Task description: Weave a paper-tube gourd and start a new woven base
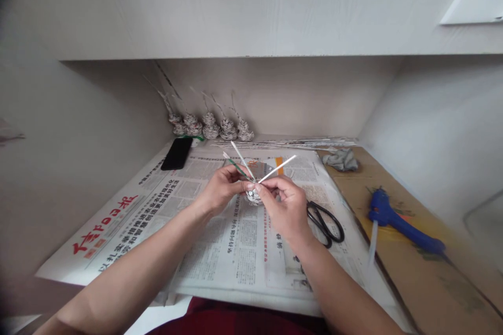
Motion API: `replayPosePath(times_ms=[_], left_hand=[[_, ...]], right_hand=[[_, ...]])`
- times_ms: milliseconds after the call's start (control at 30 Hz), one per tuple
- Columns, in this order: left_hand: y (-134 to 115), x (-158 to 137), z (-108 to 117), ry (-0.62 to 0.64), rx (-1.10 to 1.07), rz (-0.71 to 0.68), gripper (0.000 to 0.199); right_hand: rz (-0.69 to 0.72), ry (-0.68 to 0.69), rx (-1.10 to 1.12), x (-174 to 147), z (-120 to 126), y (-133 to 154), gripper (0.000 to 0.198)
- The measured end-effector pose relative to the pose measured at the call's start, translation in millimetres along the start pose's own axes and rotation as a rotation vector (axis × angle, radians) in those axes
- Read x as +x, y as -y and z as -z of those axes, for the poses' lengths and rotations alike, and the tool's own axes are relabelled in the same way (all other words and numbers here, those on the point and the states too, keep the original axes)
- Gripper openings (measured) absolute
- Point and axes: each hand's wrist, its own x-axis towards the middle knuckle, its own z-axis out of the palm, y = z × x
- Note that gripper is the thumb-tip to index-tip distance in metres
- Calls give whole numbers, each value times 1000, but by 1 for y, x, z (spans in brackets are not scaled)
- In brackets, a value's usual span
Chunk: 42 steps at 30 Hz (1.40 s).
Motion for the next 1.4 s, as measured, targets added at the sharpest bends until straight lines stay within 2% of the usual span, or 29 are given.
replayPosePath(times_ms=[400, 700, 933, 1200, 1400], left_hand=[[-2, -3, -3, -41, 86, -43, 27], [-2, -6, -9, -79, 76, -114, 27], [-3, -10, -11, -41, 176, -194, 23], [-2, -12, -14, -71, 180, -166, 25], [7, -9, -17, -102, -21, -14, 31]], right_hand=[[75, -92, -139, -2, -5, 3, 10], [-53, -147, -46, -1, -7, 4, 15], [-52, -127, -43, -2, -7, 5, 14], [-61, -118, -14, -3, -11, 6, 13], [72, -120, -40, -5, -13, -3, 8]])
